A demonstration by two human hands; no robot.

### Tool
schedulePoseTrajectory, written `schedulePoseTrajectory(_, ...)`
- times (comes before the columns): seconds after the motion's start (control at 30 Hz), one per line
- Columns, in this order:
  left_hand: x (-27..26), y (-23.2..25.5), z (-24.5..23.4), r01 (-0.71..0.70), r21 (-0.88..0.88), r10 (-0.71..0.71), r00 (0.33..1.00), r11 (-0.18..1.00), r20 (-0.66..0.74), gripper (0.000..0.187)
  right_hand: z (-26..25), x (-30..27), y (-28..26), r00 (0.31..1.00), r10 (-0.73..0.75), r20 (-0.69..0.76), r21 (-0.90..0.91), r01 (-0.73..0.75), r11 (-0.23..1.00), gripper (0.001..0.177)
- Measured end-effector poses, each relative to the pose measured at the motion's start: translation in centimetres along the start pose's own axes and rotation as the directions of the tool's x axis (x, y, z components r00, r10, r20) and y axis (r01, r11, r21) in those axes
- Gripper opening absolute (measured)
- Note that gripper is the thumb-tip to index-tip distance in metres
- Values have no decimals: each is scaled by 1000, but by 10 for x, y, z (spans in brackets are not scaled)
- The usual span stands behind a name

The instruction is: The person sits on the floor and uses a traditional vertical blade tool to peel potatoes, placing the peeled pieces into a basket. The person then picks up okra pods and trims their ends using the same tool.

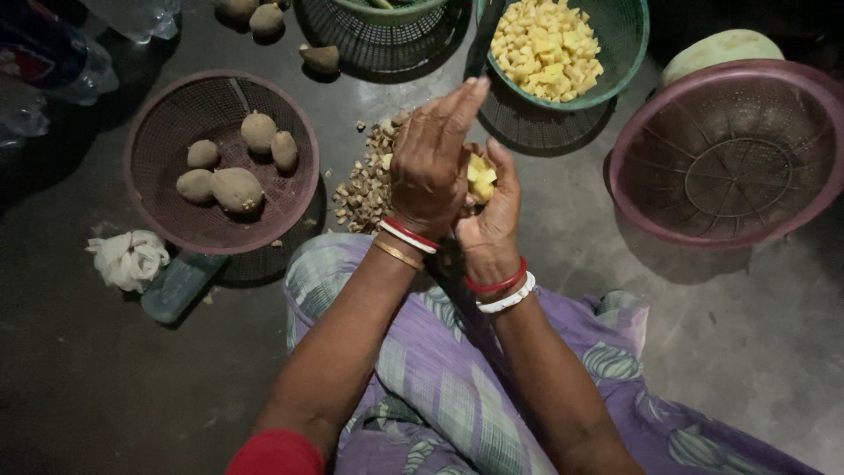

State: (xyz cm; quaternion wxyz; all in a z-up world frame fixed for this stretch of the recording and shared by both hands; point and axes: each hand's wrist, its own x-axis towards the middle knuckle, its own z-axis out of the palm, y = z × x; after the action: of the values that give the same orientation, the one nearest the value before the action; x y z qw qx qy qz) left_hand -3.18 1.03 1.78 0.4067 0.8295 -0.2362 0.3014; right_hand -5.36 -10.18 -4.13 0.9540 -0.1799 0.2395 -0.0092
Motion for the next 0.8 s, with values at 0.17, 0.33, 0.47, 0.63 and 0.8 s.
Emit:
schedulePoseTrajectory(0.17, 5, -4, 1, 127, -184, -147, 984, 975, -101, 60, 4, -16, -13, 944, 90, 317, -23, -87, 996, 24)
schedulePoseTrajectory(0.33, 9, -30, 3, 384, -368, -440, 895, 847, -79, 54, 24, -18, -66, 948, -103, 300, -142, 151, 978, 18)
schedulePoseTrajectory(0.47, 8, -43, 19, 538, -440, -585, 810, 719, 36, 46, 42, 11, -142, 887, -430, 165, -219, 458, 861, 14)
schedulePoseTrajectory(0.63, 10, -60, 42, 541, -503, -592, 803, 674, 71, 41, 48, 113, -208, 385, -785, 485, -679, 732, -60, 19)
schedulePoseTrajectory(0.8, -1, -82, 61, 583, -426, -598, 793, 692, 116, 30, -6, 190, -234, 647, -490, 584, -803, 546, -238, 36)
